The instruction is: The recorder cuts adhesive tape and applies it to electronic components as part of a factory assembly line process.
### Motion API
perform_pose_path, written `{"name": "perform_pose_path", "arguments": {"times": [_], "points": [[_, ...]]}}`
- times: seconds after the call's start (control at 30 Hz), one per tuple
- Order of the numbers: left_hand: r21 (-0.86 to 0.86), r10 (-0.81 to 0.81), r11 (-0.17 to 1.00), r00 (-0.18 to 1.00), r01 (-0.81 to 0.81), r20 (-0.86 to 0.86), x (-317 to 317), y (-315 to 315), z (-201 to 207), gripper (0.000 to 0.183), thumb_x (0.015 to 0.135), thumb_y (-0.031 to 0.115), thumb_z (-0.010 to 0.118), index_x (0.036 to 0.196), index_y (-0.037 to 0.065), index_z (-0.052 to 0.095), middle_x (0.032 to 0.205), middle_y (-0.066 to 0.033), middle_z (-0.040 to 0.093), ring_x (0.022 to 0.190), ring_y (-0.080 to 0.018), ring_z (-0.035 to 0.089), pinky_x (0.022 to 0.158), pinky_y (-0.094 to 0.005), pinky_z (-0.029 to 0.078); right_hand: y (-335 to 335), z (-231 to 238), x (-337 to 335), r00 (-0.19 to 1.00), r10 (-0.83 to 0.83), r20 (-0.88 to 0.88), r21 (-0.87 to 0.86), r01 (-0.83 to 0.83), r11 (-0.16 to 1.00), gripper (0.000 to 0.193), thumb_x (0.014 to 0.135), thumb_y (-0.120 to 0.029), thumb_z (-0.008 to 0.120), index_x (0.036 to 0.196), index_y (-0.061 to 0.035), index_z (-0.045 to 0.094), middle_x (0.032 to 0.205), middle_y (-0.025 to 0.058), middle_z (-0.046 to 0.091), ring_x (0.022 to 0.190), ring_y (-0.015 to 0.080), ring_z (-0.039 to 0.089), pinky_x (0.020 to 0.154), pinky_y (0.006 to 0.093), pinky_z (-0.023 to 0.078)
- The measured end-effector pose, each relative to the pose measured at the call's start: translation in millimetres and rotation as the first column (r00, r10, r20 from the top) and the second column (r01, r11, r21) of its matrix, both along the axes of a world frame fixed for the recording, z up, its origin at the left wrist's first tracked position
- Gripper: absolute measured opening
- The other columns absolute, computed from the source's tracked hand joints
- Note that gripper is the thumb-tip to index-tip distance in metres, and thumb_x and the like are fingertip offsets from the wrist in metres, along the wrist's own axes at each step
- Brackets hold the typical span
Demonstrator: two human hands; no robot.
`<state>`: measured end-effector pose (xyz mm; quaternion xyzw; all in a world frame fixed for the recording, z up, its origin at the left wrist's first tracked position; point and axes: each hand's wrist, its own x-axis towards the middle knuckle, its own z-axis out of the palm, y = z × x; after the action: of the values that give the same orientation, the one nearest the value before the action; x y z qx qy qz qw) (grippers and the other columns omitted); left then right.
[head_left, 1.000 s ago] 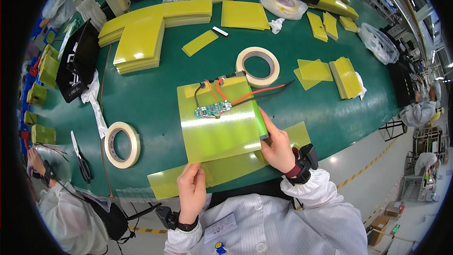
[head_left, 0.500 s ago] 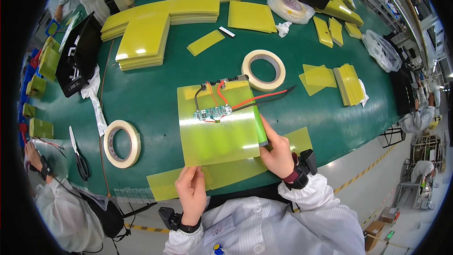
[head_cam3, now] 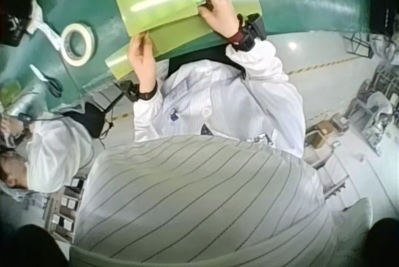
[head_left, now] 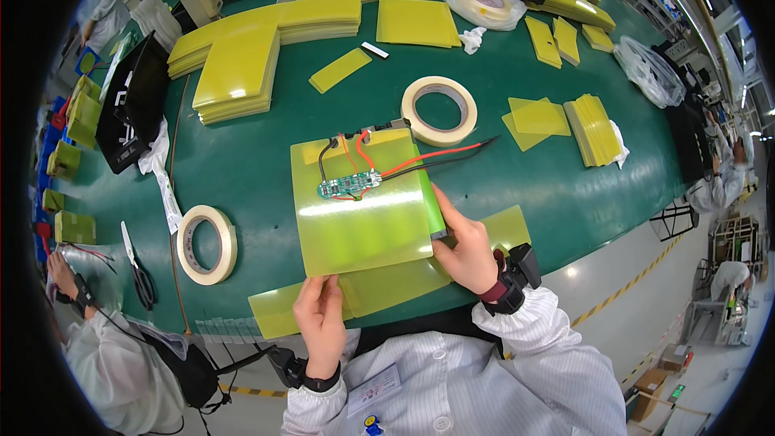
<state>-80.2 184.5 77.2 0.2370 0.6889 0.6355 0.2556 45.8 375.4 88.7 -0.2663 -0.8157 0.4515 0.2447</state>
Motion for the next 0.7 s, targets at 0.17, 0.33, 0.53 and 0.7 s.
{"name": "perform_pose_path", "arguments": {"times": [0.17,0.33,0.53,0.7], "points": [[0.136,0.026,0.99,0.991,-0.044,0.134,3.8,-5.1,-4.7,0.047,0.083,-0.011,0.041,0.13,-0.008,0.041,0.13,-0.0169,0.046,0.121,-0.022,0.044,0.103,-0.0332,0.033,-1.2,4.3,4.7,0.999,0.035,0.004,-0.026,-0.035,0.999,0.098,0.063,-0.003,0.077,0.143,-0.0031,0.019,0.125,0.0246,0.047,0.113,0.0363,0.05,0.091,0.0354,0.044],[0.33,0.124,0.933,0.988,-0.147,0.089,8.7,-9.7,31.8,0.064,0.078,0.008,0.039,0.139,-0.008,0.026,0.148,-0.0214,0.021,0.14,-0.0287,0.015,0.114,-0.0394,0.01,-0.9,15.6,28.6,0.971,0.158,-0.179,-0.256,-0.201,0.946,0.129,0.056,-0.016,0.087,0.145,-0.004,-0.006,0.151,0.0204,0.007,0.14,0.0317,0.013,0.11,0.0441,0.02],[0.494,0.052,0.844,0.949,-0.208,0.311,19.6,-16.0,44.2,0.071,0.081,0.02,0.04,0.141,-0.009,0.017,0.151,-0.0208,0.01,0.141,-0.0297,0.008,0.114,-0.0403,0.01,-10.7,41.5,41.2,0.806,0.151,-0.572,-0.514,-0.495,0.701,0.134,0.055,-0.024,0.089,0.144,-0.0049,-0.01,0.152,0.0188,0.001,0.141,0.029,0.006,0.112,0.0436,0.01],[0.698,-0.172,0.677,0.872,-0.233,0.458,22.5,-25.9,50.1,0.071,0.09,0.029,0.038,0.144,-0.004,0.005,0.152,-0.0159,0.002,0.142,-0.0243,0.003,0.115,-0.0387,0.007,-12.2,39.9,43.5,0.761,0.162,-0.628,-0.483,-0.544,0.686,0.131,0.058,-0.021,0.087,0.145,-0.005,-0.008,0.152,0.0173,0.0,0.141,0.0261,0.004,0.112,0.0399,0.008]]}}
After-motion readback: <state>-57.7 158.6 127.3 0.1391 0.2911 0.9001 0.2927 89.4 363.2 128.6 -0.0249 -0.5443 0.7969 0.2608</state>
